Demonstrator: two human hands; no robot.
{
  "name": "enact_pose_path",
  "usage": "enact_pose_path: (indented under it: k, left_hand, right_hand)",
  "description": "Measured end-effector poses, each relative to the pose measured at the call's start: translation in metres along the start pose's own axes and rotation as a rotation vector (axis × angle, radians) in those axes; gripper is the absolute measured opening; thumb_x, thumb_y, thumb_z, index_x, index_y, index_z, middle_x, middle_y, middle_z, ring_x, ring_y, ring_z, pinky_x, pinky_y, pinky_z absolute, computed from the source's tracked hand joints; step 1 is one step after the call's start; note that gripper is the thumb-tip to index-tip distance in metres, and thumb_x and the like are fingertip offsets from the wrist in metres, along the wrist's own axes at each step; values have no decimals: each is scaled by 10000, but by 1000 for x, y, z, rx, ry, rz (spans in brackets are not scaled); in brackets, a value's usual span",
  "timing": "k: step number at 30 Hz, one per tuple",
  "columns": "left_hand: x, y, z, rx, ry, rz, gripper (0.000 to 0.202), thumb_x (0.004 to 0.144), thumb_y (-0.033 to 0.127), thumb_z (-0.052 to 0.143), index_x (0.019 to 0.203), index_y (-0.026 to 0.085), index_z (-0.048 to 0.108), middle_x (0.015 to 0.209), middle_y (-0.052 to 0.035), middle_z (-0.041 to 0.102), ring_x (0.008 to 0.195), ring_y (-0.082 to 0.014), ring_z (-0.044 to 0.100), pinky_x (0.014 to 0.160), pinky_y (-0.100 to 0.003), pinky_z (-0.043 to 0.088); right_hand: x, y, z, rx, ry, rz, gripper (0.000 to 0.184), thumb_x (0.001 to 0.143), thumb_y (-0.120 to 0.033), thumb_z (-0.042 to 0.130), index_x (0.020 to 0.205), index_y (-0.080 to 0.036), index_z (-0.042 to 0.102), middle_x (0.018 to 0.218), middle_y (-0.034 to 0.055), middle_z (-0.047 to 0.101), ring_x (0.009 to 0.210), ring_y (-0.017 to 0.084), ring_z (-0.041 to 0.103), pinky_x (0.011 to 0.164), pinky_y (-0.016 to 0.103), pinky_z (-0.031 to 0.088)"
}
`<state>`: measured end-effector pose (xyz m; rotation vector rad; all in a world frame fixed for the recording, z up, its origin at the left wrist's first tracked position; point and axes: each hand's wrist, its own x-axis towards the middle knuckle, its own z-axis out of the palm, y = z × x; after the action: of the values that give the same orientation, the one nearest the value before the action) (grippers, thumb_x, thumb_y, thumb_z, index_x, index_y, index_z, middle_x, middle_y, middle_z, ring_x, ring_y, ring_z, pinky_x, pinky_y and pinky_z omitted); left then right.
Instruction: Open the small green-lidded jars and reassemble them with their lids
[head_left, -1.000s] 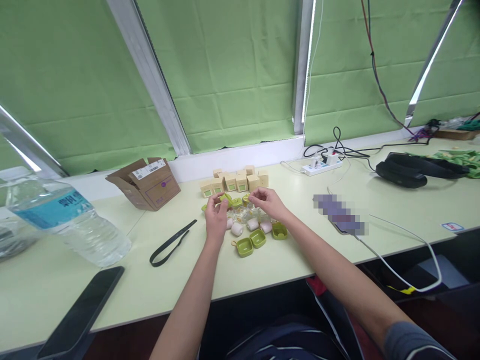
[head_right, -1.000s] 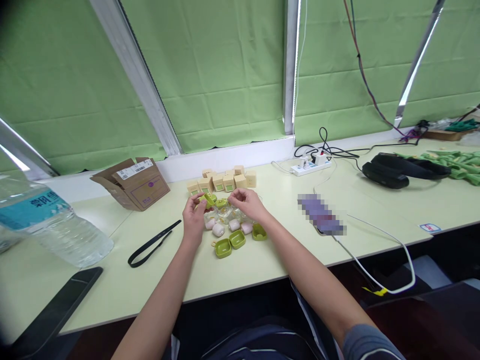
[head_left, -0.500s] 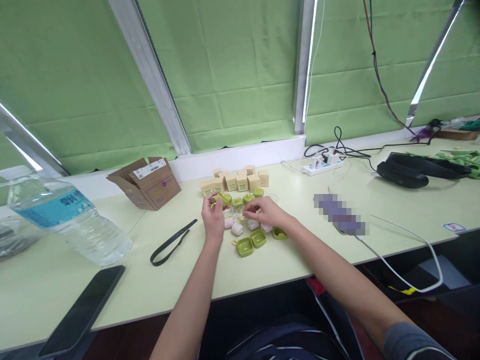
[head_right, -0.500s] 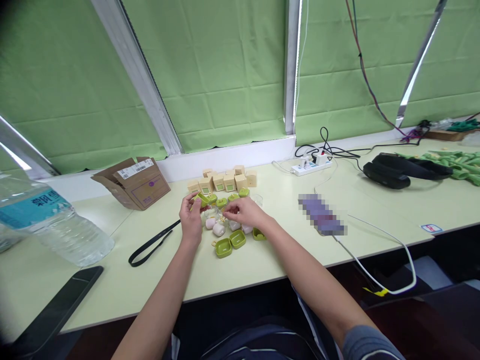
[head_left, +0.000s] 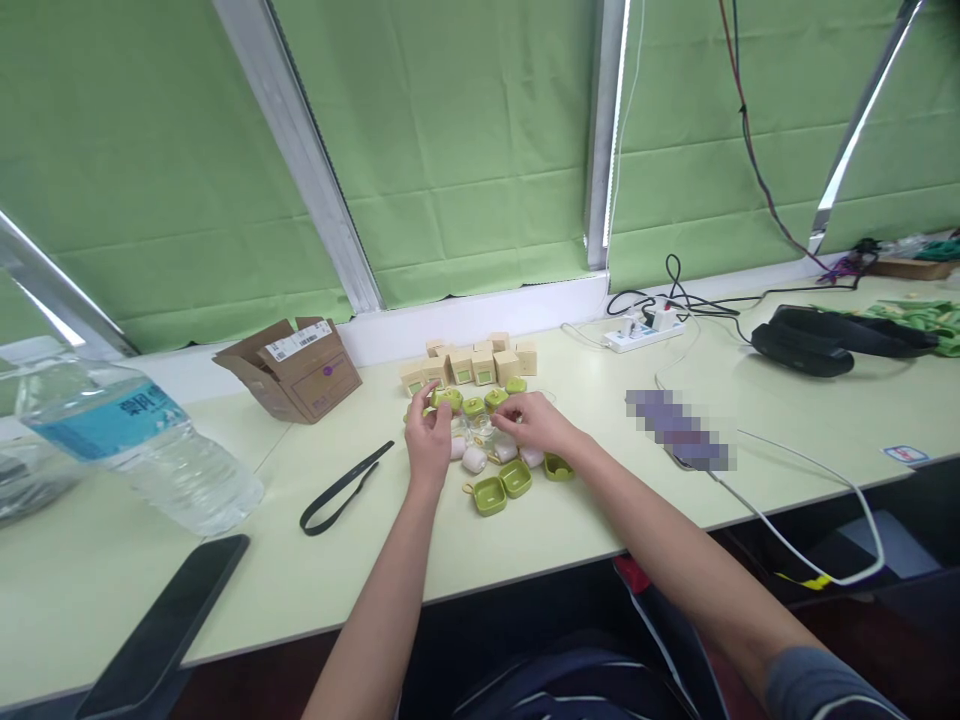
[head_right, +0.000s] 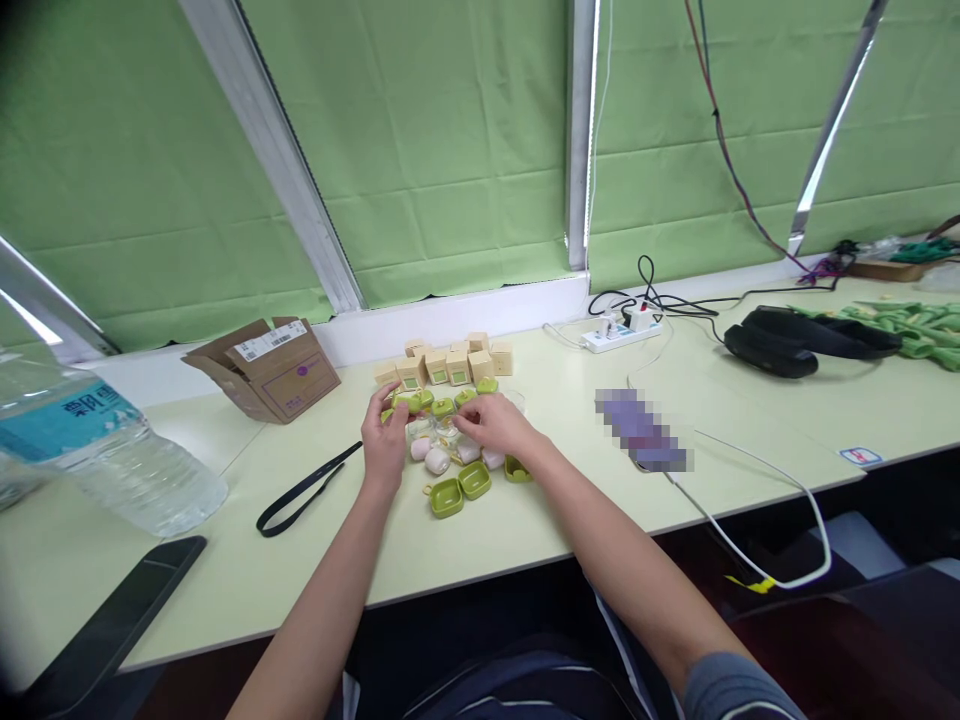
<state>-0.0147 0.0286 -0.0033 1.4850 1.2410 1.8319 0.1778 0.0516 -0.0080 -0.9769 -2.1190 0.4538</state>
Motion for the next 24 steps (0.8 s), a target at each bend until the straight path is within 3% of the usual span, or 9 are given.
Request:
enact_pose_path:
  k: [7,10,16,20,24]
  left_hand:
    - [18,7,-13,-31,28,-60,377,791,390,677,1090,192,561,914,-22,612,846,-173,688,792,-297,526]
    - [20,15,-25,101,-109,-49,385,773,429,696,1056,190,590,855,-16,616,849,-175,659,785,-295,511]
    - [0,34,-60,507,-371,75,346,798,497,677,1004,222,634,994,-35,685,857,-185,636,831,-332,495]
    - [-13,35,-84,699,-531,135,305,817,514,658,943,236,637,976,-15,699,885,-198,635,829,-331,479]
    - [-23,34,-93,809,-675,175,301,840,525,627,870,225,617,929,-13,682,855,-193,620,777,-309,458]
  right_hand:
    - [0,0,-1,-1,73,44,308,910,-321,552,658,-168,640,665,2,628,620,117,496,598,252,305]
    - [0,-1,-2,-4,63,53,313,911,-321,548,650,-168,630,664,-2,626,619,112,493,595,249,303]
    - [1,-1,-1,-9,69,53,296,907,-311,547,667,-169,647,672,-4,631,622,110,493,599,249,300]
    - [1,0,0,-9,69,60,317,907,-322,540,640,-171,619,662,-7,623,616,109,489,598,249,298]
    - [1,2,0,-7,99,71,341,908,-338,533,616,-169,586,635,-6,602,605,112,476,593,252,294]
